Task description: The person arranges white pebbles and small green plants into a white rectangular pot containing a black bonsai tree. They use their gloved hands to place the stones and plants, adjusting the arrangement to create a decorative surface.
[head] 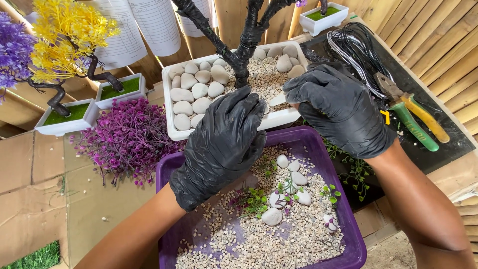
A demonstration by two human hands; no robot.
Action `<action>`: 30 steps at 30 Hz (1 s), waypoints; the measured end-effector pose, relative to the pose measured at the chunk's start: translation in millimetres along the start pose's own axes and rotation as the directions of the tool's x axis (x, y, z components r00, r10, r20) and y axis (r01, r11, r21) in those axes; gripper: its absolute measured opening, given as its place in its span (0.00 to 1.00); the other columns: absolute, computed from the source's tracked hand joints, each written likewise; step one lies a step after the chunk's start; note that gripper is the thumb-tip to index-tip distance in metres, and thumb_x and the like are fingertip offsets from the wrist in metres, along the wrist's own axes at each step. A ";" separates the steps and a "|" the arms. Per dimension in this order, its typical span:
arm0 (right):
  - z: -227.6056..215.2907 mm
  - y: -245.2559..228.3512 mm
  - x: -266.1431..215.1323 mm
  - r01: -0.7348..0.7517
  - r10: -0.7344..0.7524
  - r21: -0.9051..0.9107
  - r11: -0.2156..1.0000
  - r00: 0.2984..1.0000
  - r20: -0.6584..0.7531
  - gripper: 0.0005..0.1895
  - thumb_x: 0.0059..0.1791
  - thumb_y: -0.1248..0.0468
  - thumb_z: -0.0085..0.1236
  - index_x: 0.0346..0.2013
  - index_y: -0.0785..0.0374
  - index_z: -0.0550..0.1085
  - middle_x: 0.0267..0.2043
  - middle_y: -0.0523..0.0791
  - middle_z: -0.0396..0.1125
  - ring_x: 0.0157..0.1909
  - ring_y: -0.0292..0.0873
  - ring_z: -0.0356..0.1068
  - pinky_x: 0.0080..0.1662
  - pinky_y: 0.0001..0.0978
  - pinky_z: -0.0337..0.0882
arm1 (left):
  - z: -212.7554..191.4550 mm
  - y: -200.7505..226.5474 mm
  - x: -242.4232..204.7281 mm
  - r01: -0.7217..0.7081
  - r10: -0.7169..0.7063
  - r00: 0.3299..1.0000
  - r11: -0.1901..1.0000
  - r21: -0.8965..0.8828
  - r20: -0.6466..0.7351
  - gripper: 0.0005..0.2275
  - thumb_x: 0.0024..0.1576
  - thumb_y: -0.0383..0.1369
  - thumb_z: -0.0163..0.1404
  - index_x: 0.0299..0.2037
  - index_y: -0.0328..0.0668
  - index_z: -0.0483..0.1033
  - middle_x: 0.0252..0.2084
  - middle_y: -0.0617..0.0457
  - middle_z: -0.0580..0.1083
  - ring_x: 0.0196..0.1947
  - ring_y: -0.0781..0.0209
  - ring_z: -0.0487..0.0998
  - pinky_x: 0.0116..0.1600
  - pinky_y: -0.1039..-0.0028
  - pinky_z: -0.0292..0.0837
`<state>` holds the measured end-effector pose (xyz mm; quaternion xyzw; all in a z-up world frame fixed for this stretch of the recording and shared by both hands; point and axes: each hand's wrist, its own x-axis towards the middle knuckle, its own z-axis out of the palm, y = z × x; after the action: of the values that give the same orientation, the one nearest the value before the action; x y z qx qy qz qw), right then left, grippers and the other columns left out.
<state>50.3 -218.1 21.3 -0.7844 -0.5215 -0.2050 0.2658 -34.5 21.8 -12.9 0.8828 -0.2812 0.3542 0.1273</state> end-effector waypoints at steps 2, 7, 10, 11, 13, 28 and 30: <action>1.2 -0.5 -1.0 0.006 -0.006 -0.040 0.999 1.000 0.014 0.08 0.56 0.74 0.53 0.49 0.63 0.71 0.49 0.52 0.69 0.50 0.54 0.71 0.50 0.45 0.69 | 0.4 -0.4 -0.3 -0.015 0.015 1.000 1.000 0.004 -0.002 0.18 0.62 0.32 0.53 0.60 0.32 0.73 0.62 0.35 0.73 0.63 0.36 0.73 0.65 0.50 0.72; -4.4 -4.6 1.9 0.027 -0.026 -0.028 0.999 0.998 0.049 0.04 0.57 0.69 0.56 0.47 0.62 0.74 0.47 0.50 0.69 0.47 0.53 0.70 0.49 0.45 0.68 | 0.6 -0.5 -1.1 -0.019 0.019 1.000 1.000 -0.017 -0.007 0.17 0.62 0.31 0.53 0.60 0.31 0.72 0.62 0.34 0.72 0.63 0.34 0.73 0.66 0.48 0.71; -7.7 2.4 -4.0 0.058 -0.057 -0.025 0.998 0.997 0.051 0.07 0.57 0.70 0.53 0.49 0.62 0.73 0.48 0.48 0.71 0.49 0.53 0.69 0.52 0.47 0.69 | 0.2 -0.9 -0.6 -0.019 0.019 1.000 1.000 -0.022 -0.004 0.17 0.63 0.31 0.52 0.60 0.31 0.72 0.62 0.33 0.72 0.63 0.34 0.73 0.65 0.48 0.71; -8.3 6.6 -8.3 0.057 -0.056 -0.017 0.998 0.998 0.033 0.12 0.57 0.74 0.51 0.53 0.60 0.72 0.50 0.48 0.71 0.52 0.52 0.69 0.54 0.47 0.70 | 0.6 -1.1 -0.3 -0.022 0.022 1.000 0.999 -0.023 0.002 0.17 0.62 0.30 0.52 0.60 0.31 0.72 0.62 0.33 0.72 0.63 0.34 0.73 0.65 0.48 0.71; -12.9 9.2 -9.4 0.045 -0.045 -0.041 0.998 0.999 0.012 0.12 0.58 0.74 0.50 0.55 0.60 0.74 0.51 0.49 0.71 0.53 0.53 0.70 0.57 0.47 0.70 | -1.7 1.1 1.3 -0.015 0.015 1.000 1.000 -0.013 0.003 0.17 0.62 0.31 0.53 0.60 0.32 0.72 0.62 0.35 0.72 0.63 0.35 0.73 0.64 0.48 0.72; -18.6 -4.4 9.9 0.044 -0.038 -0.098 0.994 0.997 0.067 0.08 0.59 0.67 0.46 0.48 0.64 0.74 0.46 0.50 0.73 0.51 0.54 0.71 0.62 0.50 0.67 | -0.5 2.1 4.8 -0.030 0.030 0.999 1.000 -0.010 0.034 0.19 0.62 0.33 0.53 0.63 0.36 0.70 0.63 0.37 0.72 0.66 0.34 0.70 0.64 0.45 0.71; -18.6 -6.4 18.3 0.025 -0.010 -0.135 0.990 0.994 0.112 0.10 0.59 0.63 0.49 0.42 0.65 0.75 0.42 0.48 0.75 0.44 0.50 0.74 0.63 0.48 0.66 | -1.4 3.0 5.2 -0.021 0.022 0.999 0.999 -0.037 0.033 0.19 0.62 0.32 0.53 0.62 0.34 0.70 0.62 0.37 0.72 0.66 0.34 0.70 0.65 0.45 0.71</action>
<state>50.3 -214.8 48.0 -0.8063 -0.5271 -0.1986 0.1803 -34.0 17.8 -8.2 0.8829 -0.2992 0.3357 0.1350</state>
